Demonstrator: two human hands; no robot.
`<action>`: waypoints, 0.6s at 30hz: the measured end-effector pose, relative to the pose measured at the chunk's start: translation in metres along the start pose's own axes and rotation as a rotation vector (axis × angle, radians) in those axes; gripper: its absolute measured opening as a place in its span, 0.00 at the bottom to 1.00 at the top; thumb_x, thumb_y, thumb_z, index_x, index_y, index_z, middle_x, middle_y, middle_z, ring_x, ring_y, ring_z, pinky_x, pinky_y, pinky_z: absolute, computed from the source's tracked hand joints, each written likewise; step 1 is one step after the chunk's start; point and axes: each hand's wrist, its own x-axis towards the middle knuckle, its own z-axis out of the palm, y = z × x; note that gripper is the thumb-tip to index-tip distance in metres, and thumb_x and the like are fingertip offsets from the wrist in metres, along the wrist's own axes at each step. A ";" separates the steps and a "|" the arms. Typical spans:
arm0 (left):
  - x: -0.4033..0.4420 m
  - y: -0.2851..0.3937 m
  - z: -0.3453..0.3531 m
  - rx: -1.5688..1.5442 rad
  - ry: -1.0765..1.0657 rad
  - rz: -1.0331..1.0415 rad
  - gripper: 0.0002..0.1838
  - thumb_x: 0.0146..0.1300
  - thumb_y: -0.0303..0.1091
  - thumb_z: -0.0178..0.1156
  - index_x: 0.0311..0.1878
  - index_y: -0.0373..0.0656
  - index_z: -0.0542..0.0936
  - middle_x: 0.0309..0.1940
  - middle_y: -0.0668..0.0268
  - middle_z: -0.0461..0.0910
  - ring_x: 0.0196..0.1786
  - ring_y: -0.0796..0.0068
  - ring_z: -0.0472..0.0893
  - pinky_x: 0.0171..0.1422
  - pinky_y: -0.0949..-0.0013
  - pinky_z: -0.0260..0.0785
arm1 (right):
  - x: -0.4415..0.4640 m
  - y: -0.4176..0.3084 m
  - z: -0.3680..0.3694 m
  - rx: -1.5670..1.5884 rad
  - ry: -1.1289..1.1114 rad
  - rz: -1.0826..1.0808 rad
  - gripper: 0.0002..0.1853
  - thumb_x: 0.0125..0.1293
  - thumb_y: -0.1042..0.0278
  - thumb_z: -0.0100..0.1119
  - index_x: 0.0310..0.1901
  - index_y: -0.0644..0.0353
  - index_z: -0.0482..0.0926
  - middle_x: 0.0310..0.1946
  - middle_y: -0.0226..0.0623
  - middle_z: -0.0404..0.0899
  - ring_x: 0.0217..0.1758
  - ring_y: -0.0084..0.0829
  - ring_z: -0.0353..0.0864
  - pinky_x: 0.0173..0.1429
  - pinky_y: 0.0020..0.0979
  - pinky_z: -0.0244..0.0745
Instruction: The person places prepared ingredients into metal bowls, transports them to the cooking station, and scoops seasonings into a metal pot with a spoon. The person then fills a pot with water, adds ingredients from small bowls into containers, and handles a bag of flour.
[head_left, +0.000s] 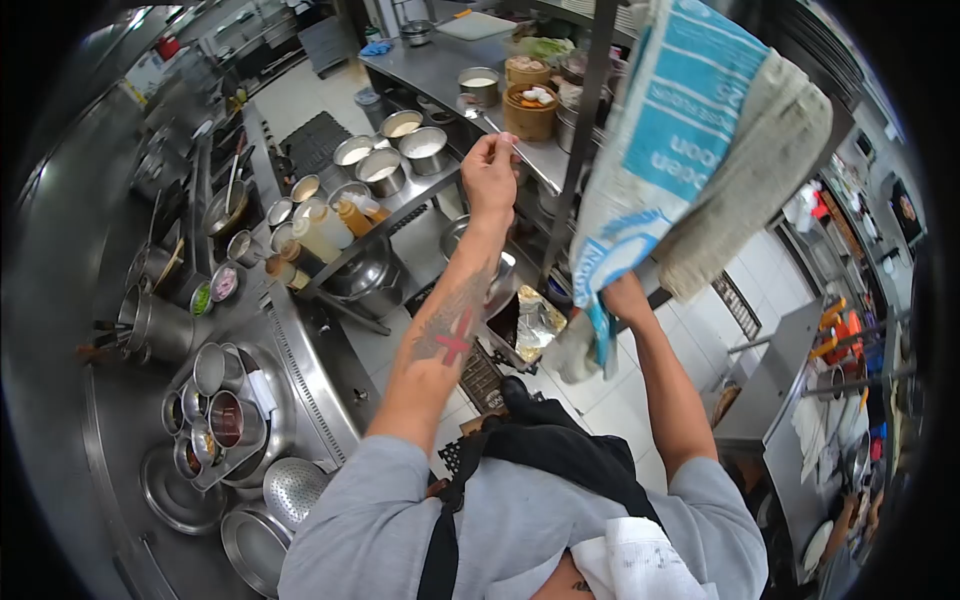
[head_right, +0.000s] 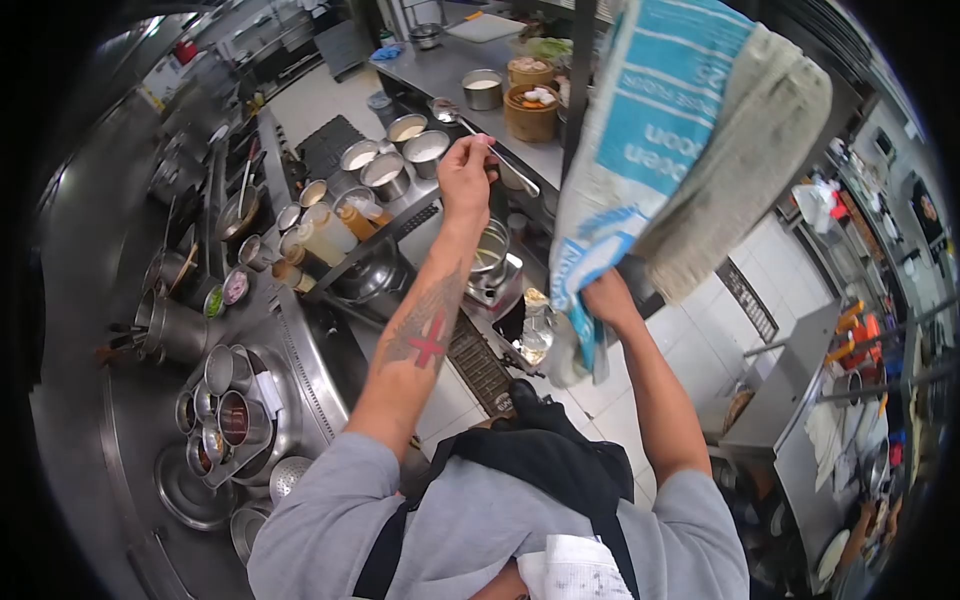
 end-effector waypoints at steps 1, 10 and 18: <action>0.010 0.002 -0.004 0.080 -0.034 0.035 0.08 0.71 0.34 0.55 0.35 0.43 0.79 0.23 0.75 0.73 0.22 0.87 0.69 0.24 0.80 0.59 | 0.003 0.009 0.002 0.070 0.075 0.045 0.18 0.63 0.68 0.49 0.51 0.67 0.78 0.52 0.53 0.79 0.61 0.48 0.75 0.64 0.39 0.67; -0.104 -0.041 -0.026 0.729 -0.508 -0.059 0.09 0.65 0.31 0.54 0.44 0.37 0.79 0.31 0.55 0.80 0.33 0.65 0.79 0.40 0.64 0.70 | 0.068 0.008 0.027 0.194 0.274 -0.045 0.14 0.61 0.66 0.55 0.45 0.65 0.80 0.44 0.51 0.82 0.52 0.51 0.80 0.57 0.42 0.72; -0.084 -0.044 -0.087 0.846 -0.421 0.132 0.09 0.66 0.33 0.57 0.35 0.37 0.75 0.24 0.52 0.71 0.29 0.56 0.73 0.36 0.60 0.66 | 0.101 0.089 0.061 -0.199 0.400 -0.207 0.11 0.61 0.70 0.58 0.43 0.66 0.80 0.43 0.50 0.81 0.49 0.53 0.78 0.57 0.49 0.69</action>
